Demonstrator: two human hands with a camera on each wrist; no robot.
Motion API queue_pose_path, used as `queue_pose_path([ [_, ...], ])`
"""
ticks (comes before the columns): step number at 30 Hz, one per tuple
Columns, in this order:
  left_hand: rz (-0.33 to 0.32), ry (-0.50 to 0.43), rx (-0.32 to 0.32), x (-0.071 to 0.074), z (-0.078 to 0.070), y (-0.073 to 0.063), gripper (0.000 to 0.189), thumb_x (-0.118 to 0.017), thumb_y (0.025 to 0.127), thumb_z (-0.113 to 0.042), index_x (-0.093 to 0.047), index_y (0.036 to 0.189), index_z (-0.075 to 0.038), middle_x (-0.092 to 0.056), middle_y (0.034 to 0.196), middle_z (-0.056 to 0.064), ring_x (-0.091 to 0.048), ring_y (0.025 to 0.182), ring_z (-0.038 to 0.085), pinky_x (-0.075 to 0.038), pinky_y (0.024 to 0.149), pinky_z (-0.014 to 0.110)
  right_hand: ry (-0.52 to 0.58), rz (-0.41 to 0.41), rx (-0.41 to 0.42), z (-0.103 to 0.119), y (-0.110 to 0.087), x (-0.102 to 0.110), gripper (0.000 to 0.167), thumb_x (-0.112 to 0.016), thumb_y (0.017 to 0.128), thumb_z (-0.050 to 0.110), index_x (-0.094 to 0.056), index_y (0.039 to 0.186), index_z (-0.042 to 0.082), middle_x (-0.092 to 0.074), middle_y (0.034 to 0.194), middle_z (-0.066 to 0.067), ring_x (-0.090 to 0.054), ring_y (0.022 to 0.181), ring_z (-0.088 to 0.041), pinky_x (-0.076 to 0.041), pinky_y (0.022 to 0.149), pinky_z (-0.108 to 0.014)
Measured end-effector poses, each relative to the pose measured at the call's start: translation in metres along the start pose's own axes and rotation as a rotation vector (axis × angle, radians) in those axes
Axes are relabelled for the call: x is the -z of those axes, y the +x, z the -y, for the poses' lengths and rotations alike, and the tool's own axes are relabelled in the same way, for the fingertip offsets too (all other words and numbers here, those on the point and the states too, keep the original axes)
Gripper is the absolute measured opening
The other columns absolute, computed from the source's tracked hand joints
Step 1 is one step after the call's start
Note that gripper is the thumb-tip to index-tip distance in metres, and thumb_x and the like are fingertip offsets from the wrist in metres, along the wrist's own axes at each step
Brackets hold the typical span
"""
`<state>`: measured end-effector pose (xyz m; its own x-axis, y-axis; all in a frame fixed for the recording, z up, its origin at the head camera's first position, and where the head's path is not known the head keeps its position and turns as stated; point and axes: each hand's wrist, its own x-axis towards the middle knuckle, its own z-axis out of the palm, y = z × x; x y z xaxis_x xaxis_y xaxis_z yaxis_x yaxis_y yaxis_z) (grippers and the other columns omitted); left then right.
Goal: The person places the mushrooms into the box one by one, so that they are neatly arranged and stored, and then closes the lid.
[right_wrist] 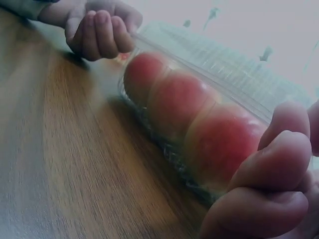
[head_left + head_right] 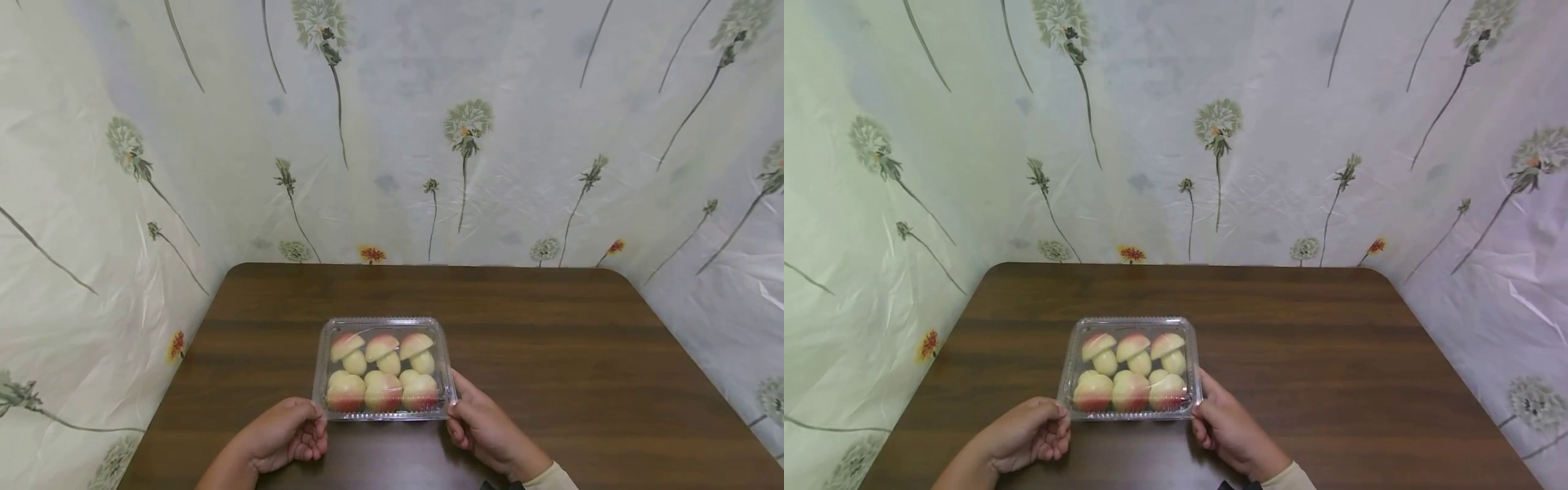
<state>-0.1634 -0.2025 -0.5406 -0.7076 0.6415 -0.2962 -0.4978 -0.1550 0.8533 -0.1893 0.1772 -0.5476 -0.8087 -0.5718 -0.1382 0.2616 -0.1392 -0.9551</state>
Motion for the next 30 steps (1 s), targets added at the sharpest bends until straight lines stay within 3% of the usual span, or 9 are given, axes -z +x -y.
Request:
queue_pose_path([
  [9, 0.043, 0.009, -0.005, 0.007, -0.003, -0.003, 0.034, -0.041, 0.109, -0.023, -0.067, 0.090, -0.011, -0.073, 0.082, 0.000, -0.071, 0.070, 0.008, -0.059, 0.064, 0.022, 0.041, -0.033, -0.038, 0.005, -0.001, -0.001, 0.075, -0.039, 0.103, 0.008, 0.000, 0.168, 0.008, -0.053, 0.065, 0.005, -0.051, 0.057, -0.007, -0.041, 0.053, -0.021],
  [11, -0.009, 0.045, -0.029, 0.011, -0.007, -0.005, 0.034, -0.041, 0.110, -0.027, -0.067, 0.098, -0.008, -0.073, 0.089, 0.004, -0.072, 0.076, 0.013, -0.061, 0.070, 0.027, 0.036, -0.081, -0.067, 0.010, -0.002, 0.002, 0.068, -0.037, 0.109, 0.017, -0.004, 0.167, 0.008, -0.054, 0.070, 0.003, -0.052, 0.061, -0.008, -0.042, 0.055, -0.021],
  [13, -0.130, 0.136, -0.075, 0.013, -0.014, -0.009, 0.037, -0.041, 0.111, -0.031, -0.065, 0.109, -0.002, -0.072, 0.099, 0.010, -0.073, 0.085, 0.020, -0.062, 0.076, 0.033, -0.032, -0.188, -0.085, 0.017, -0.003, 0.007, 0.062, -0.036, 0.112, 0.026, -0.013, 0.166, 0.008, -0.056, 0.077, -0.001, -0.053, 0.066, -0.012, -0.044, 0.058, -0.023],
  [16, -0.417, 0.505, -0.163, 0.015, -0.036, -0.016, 0.043, -0.045, 0.111, -0.036, -0.059, 0.130, 0.001, -0.069, 0.119, 0.019, -0.070, 0.104, 0.031, -0.060, 0.089, 0.045, -0.418, -0.363, -0.014, 0.038, -0.001, 0.020, 0.060, -0.044, 0.112, 0.031, -0.026, 0.164, 0.007, -0.064, 0.092, -0.009, -0.060, 0.076, -0.019, -0.051, 0.066, -0.031],
  [19, -0.671, 1.066, -0.187, 0.013, -0.072, -0.019, 0.060, -0.053, 0.108, -0.044, -0.048, 0.150, -0.002, -0.054, 0.148, 0.026, -0.054, 0.134, 0.047, -0.046, 0.108, 0.061, -1.090, -0.471, 0.110, 0.068, 0.006, 0.035, 0.068, -0.056, 0.108, 0.037, -0.029, 0.165, 0.009, -0.063, 0.131, -0.022, -0.063, 0.114, -0.037, -0.054, 0.094, -0.051],
  [21, -0.763, 1.448, -0.207, 0.008, -0.101, -0.015, 0.072, -0.056, 0.105, -0.052, -0.040, 0.160, -0.009, -0.038, 0.163, 0.026, -0.034, 0.149, 0.052, -0.034, 0.115, 0.069, -1.515, -0.500, 0.215, 0.091, 0.014, 0.044, 0.078, -0.062, 0.103, 0.047, -0.027, 0.167, 0.017, -0.046, 0.157, -0.023, -0.045, 0.141, -0.047, -0.042, 0.111, -0.062],
  [23, -0.763, 1.708, -0.257, 0.000, -0.126, -0.007, 0.082, -0.059, 0.102, -0.056, -0.029, 0.166, -0.015, -0.019, 0.172, 0.023, -0.013, 0.156, 0.054, -0.022, 0.120, 0.072, -1.780, -0.484, 0.294, 0.113, 0.025, 0.048, 0.087, -0.064, 0.099, 0.057, -0.024, 0.168, 0.023, -0.024, 0.171, -0.021, -0.019, 0.156, -0.050, -0.026, 0.119, -0.070],
  [25, -0.720, 1.881, -0.295, -0.010, -0.145, 0.004, 0.085, -0.057, 0.101, -0.061, -0.021, 0.169, -0.025, -0.007, 0.176, 0.016, 0.001, 0.160, 0.049, -0.015, 0.122, 0.071, -1.937, -0.462, 0.336, 0.129, 0.037, 0.047, 0.090, -0.064, 0.095, 0.065, -0.023, 0.168, 0.029, -0.012, 0.176, -0.015, -0.007, 0.160, -0.046, -0.020, 0.122, -0.068],
  [30, -0.583, 1.965, -0.269, -0.024, -0.160, 0.024, 0.085, -0.048, 0.101, -0.069, -0.010, 0.169, -0.034, 0.006, 0.177, 0.005, 0.017, 0.161, 0.035, -0.005, 0.125, 0.069, -2.028, -0.374, 0.335, 0.137, 0.056, 0.038, 0.093, -0.058, 0.094, 0.073, -0.019, 0.168, 0.031, -0.002, 0.177, -0.008, -0.004, 0.162, -0.039, -0.017, 0.124, -0.066],
])
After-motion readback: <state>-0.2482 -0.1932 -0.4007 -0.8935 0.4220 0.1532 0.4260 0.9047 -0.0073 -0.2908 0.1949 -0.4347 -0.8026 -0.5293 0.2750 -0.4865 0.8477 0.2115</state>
